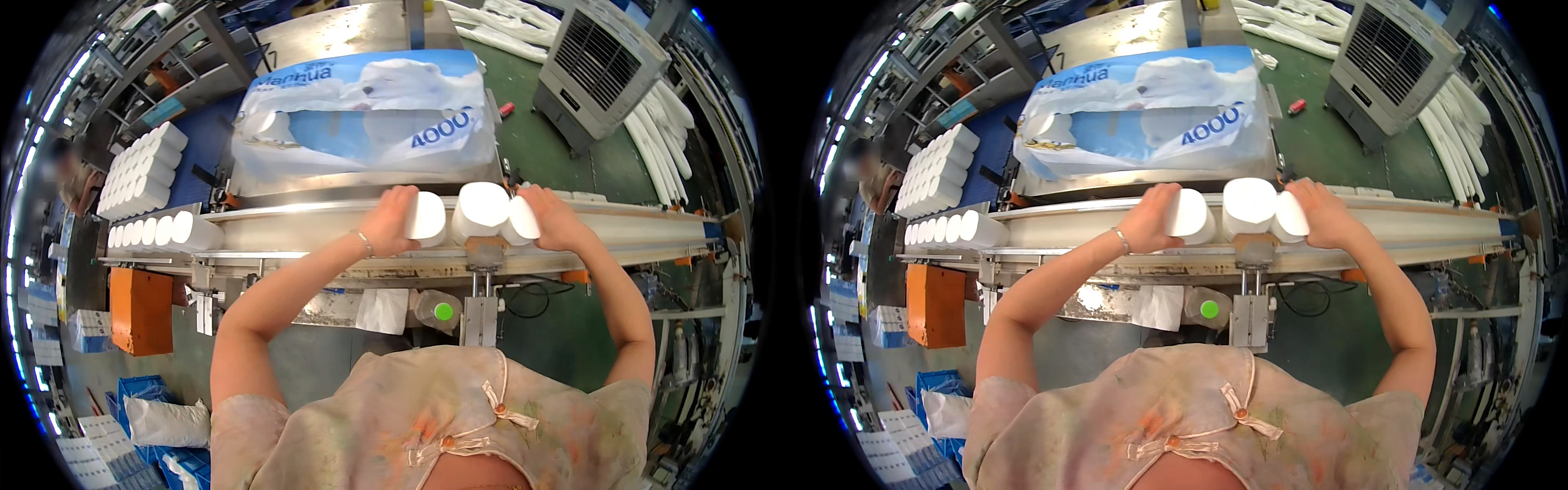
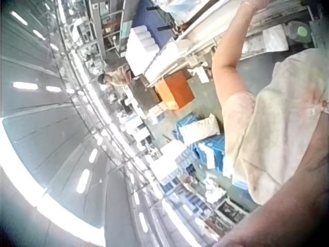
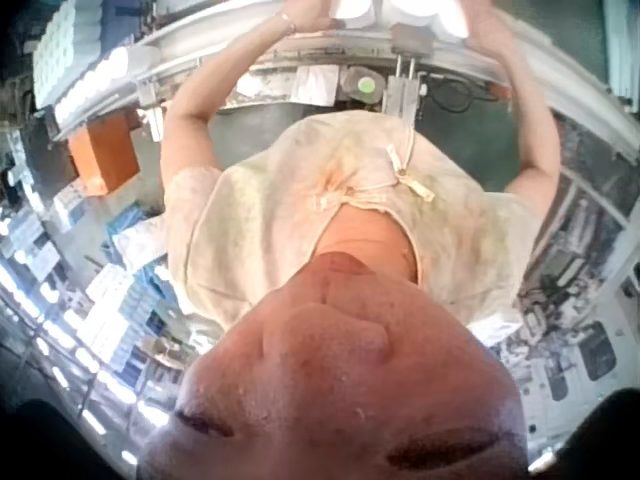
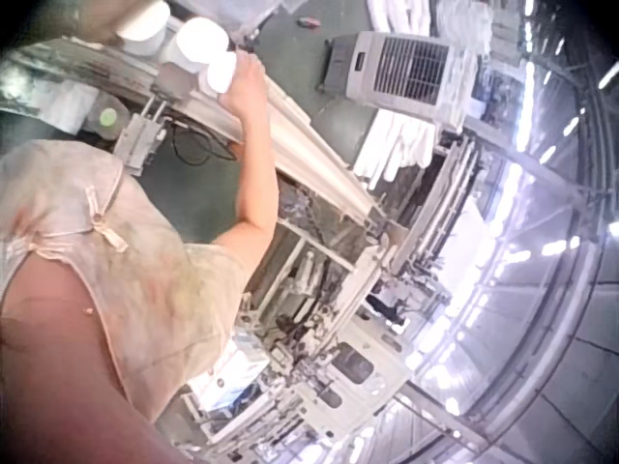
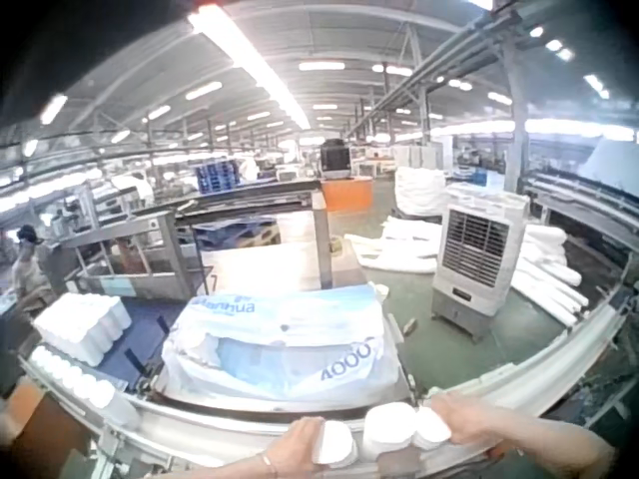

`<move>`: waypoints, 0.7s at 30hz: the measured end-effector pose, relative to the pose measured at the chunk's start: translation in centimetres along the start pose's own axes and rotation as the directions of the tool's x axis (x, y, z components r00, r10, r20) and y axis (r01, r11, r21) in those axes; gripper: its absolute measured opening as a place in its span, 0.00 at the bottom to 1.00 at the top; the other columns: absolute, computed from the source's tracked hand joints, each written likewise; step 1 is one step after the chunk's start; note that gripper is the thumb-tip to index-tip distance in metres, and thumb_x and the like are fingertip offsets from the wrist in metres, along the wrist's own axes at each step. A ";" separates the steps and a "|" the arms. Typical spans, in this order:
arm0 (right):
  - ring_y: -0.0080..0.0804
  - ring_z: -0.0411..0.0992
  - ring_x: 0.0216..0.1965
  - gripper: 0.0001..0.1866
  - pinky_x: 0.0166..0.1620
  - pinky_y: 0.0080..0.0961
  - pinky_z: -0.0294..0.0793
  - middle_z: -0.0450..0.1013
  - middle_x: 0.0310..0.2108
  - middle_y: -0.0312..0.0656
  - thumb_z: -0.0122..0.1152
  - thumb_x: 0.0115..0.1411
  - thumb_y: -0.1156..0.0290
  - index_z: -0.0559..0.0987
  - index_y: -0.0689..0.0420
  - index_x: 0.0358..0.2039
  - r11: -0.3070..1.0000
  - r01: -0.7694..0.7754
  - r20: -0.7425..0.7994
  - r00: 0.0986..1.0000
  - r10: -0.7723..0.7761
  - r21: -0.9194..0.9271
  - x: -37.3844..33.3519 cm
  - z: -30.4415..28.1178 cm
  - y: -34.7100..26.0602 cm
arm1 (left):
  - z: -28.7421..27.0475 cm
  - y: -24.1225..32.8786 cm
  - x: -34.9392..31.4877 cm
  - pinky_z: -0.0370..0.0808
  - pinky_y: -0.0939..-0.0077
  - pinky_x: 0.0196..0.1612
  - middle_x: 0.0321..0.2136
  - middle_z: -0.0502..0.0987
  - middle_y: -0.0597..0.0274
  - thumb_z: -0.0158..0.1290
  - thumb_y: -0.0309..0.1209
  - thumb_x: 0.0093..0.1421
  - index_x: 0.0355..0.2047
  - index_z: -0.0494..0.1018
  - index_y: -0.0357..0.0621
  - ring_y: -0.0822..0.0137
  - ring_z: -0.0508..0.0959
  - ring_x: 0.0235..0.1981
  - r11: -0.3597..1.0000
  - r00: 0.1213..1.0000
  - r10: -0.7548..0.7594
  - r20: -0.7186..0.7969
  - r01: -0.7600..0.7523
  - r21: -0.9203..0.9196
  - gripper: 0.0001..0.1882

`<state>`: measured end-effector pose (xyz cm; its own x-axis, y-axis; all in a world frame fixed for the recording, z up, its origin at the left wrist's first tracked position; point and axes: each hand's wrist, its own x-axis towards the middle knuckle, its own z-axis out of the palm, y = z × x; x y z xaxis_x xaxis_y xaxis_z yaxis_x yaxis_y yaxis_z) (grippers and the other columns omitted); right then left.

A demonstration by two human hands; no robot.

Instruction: The person places rolls of toilet paper into large plastic bags from a conveyor line and then seals the filled bags with tape.

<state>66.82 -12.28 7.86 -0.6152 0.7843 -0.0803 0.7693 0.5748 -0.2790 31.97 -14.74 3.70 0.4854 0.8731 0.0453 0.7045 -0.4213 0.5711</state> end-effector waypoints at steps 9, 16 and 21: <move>0.45 0.66 0.51 0.22 0.54 0.35 0.64 0.67 0.49 0.53 0.51 0.57 0.66 0.69 0.64 0.50 0.960 0.017 -0.066 0.998 0.002 0.279 13.6 -4.1 -1.8 | -11.5 -13.6 4.9 0.66 0.65 0.53 0.47 0.70 0.51 0.54 0.35 0.55 0.48 0.68 0.39 0.54 0.71 0.48 0.992 0.923 -0.121 -0.366 0.121 -0.023 0.21; 0.49 0.69 0.43 0.13 0.46 0.42 0.67 0.71 0.40 0.53 0.46 0.54 0.75 0.71 0.65 0.39 0.931 -0.249 -0.293 0.941 0.168 -0.265 31.3 5.0 -3.5 | -16.5 -27.1 7.7 0.64 0.59 0.55 0.49 0.69 0.51 0.54 0.31 0.51 0.46 0.70 0.43 0.50 0.66 0.52 0.870 0.941 -0.212 -0.264 0.305 0.388 0.20; 0.47 0.67 0.49 0.26 0.50 0.43 0.66 0.69 0.46 0.52 0.61 0.45 0.64 0.70 0.63 0.44 0.841 -0.440 -0.323 0.883 0.340 -0.316 32.0 1.3 2.3 | -18.3 -29.0 5.2 0.55 0.39 0.57 0.60 0.56 0.56 0.57 0.41 0.51 0.55 0.61 0.47 0.53 0.56 0.61 0.716 0.881 -0.411 -0.235 0.471 0.515 0.32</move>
<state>48.70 13.86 3.44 -0.2254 0.9637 0.1434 0.9718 0.2120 0.1030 4.55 6.49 2.40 0.0167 0.9999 -0.0022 0.9998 -0.0167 0.0082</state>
